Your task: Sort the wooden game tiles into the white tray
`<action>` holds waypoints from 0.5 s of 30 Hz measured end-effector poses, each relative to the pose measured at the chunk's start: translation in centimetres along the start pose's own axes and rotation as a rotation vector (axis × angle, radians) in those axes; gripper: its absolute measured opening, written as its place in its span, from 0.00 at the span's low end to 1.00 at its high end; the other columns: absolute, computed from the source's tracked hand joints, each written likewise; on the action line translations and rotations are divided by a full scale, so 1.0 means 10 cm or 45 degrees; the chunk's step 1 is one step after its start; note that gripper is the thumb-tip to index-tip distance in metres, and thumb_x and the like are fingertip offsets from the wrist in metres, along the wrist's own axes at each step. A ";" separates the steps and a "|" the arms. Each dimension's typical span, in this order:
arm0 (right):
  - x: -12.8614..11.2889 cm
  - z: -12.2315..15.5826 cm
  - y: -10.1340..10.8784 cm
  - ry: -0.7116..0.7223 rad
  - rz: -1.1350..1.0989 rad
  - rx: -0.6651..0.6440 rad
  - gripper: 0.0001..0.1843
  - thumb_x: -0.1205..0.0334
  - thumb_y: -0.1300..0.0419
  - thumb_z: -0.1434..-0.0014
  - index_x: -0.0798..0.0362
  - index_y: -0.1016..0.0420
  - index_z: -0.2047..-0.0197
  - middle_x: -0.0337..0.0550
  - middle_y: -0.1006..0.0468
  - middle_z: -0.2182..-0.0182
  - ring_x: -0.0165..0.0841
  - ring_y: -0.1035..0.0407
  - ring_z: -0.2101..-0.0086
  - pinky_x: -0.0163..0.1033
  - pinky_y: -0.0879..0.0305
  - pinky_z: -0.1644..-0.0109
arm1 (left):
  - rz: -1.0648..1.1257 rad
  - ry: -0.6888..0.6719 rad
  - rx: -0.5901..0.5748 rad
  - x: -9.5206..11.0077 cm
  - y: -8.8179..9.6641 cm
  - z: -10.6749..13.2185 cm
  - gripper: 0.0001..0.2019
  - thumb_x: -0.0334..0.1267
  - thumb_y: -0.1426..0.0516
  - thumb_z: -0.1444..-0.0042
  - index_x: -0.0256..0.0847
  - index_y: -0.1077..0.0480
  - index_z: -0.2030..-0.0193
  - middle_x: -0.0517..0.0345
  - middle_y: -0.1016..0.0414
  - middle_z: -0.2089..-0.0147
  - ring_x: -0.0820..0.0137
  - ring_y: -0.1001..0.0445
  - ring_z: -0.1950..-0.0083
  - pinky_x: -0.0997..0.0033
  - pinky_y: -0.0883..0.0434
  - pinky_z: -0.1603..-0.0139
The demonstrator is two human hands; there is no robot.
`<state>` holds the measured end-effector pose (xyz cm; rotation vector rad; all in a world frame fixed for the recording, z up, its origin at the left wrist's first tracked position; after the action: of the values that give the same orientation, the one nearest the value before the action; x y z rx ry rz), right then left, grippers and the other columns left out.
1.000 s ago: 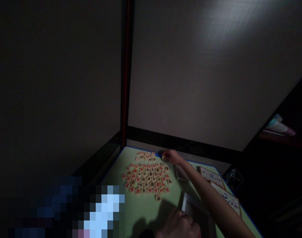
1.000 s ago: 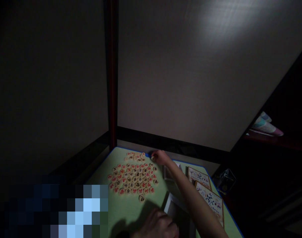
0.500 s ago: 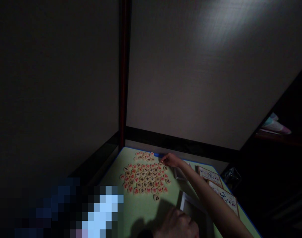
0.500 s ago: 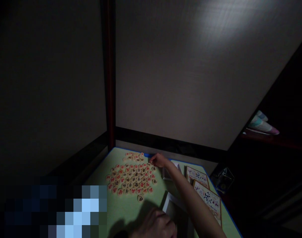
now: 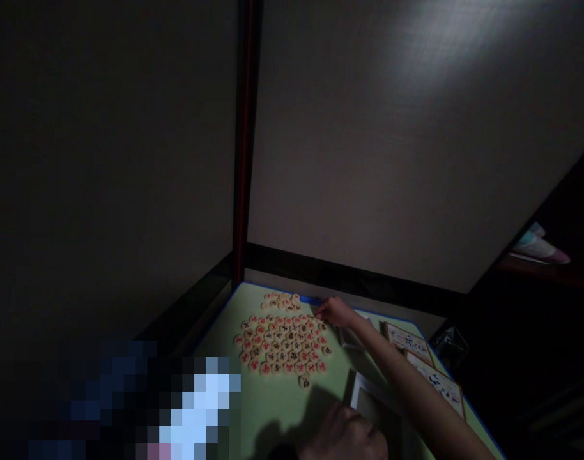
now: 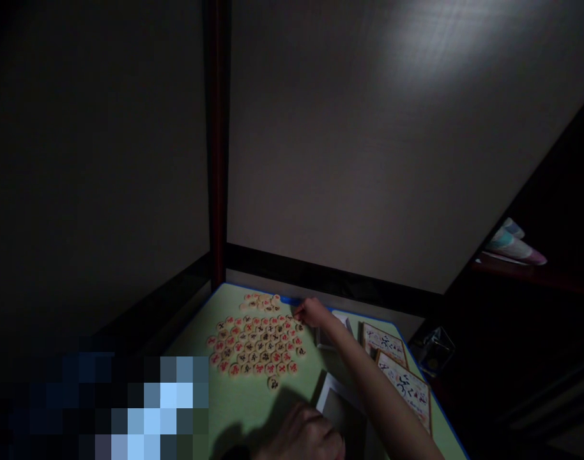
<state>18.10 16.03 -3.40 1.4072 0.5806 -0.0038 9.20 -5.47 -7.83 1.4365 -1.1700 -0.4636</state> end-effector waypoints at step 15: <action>-0.50 -0.44 0.03 0.193 0.270 0.056 0.15 0.70 0.42 0.46 0.52 0.19 0.57 0.46 0.19 0.56 0.35 0.26 0.57 0.33 0.36 0.54 | 0.090 0.133 0.081 -0.10 -0.18 -0.09 0.10 0.37 0.47 0.40 0.47 0.23 0.63 0.57 0.23 0.69 0.66 0.27 0.60 0.68 0.30 0.61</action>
<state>12.21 18.50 -1.40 1.5149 0.5558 0.2630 10.24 -4.45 -9.59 1.4515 -1.1559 -0.3011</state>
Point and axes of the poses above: each hand's wrist, its own z-axis away from the middle knuckle, its own y-axis out of the back of the hand, x = y × z, the point moved 4 cm from there along -z, towards the middle knuckle
